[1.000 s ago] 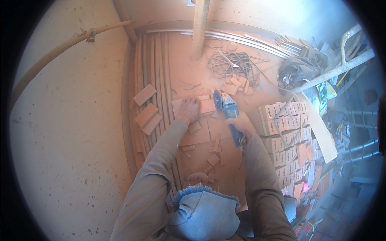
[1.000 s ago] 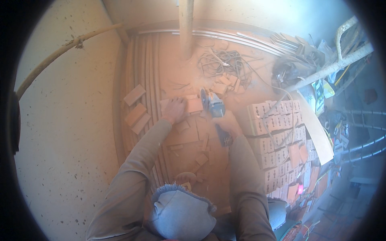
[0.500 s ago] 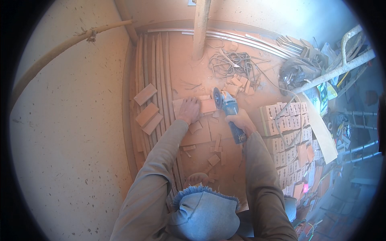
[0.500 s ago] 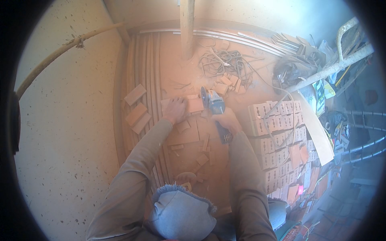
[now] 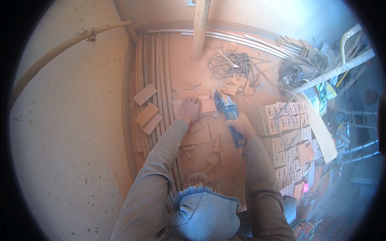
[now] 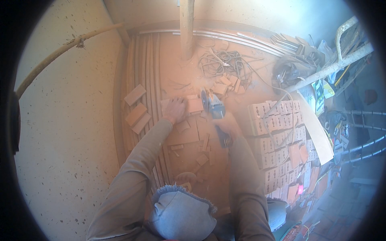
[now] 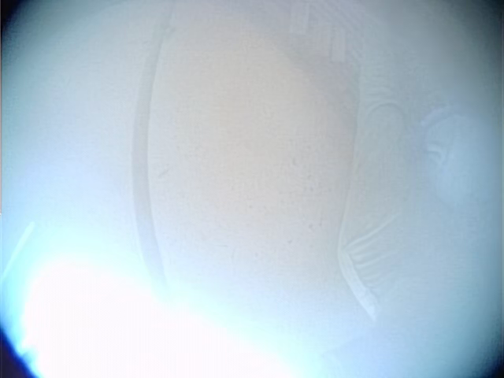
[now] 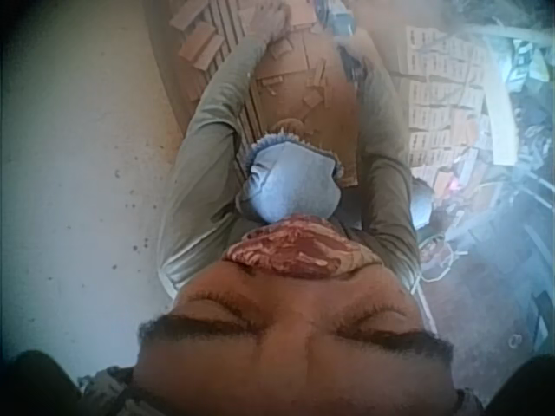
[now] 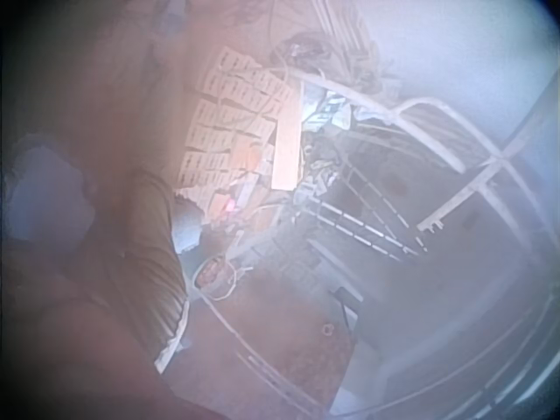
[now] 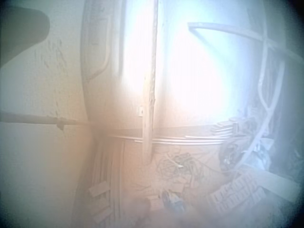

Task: The person uses an angle grinder to cut red bricks into smaller pieces. They repeatedly pick up bricks, position them on the floor, and cut them, creating a pile of cut pieces and dust.

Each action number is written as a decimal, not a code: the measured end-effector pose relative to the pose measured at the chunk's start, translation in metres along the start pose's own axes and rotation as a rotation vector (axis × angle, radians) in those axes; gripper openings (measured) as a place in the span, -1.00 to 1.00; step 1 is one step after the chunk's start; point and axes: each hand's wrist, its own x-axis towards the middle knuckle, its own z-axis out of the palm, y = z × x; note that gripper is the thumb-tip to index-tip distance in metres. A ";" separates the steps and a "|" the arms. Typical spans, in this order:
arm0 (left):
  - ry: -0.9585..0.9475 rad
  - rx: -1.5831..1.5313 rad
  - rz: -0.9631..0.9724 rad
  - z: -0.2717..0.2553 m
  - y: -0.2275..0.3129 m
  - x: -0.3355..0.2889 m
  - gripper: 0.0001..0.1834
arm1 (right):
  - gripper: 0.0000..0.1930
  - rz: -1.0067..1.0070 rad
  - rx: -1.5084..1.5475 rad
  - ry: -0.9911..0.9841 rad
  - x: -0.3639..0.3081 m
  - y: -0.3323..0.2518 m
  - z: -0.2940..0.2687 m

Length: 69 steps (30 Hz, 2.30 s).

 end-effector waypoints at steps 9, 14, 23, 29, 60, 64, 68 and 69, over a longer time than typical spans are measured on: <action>0.033 -0.005 0.021 0.002 -0.003 -0.001 -0.51 | -0.49 0.000 0.034 -0.022 -0.019 0.016 0.003; 0.055 0.024 0.023 0.010 -0.006 0.002 -0.53 | -0.51 -0.027 0.060 -0.016 -0.027 0.025 0.006; 0.023 -0.007 0.011 0.004 -0.003 0.000 -0.47 | -0.50 -0.036 0.086 -0.012 -0.023 0.022 0.006; 0.027 0.000 0.018 0.003 -0.001 0.001 -0.47 | -0.60 -0.038 0.090 -0.010 -0.014 0.007 0.003; 0.019 -0.041 0.008 0.004 -0.002 0.000 -0.39 | -0.51 -0.011 0.075 -0.005 -0.004 0.026 0.011; 0.008 -0.024 0.007 0.006 -0.002 0.001 -0.38 | -0.52 -0.003 0.126 -0.017 -0.020 0.041 0.011; -0.001 -0.038 0.011 0.008 -0.004 0.002 -0.37 | -0.54 0.004 0.138 -0.019 -0.032 0.051 0.011; -0.033 -0.039 0.012 0.001 -0.002 0.002 -0.36 | -0.55 -0.009 0.133 -0.016 -0.038 0.049 0.010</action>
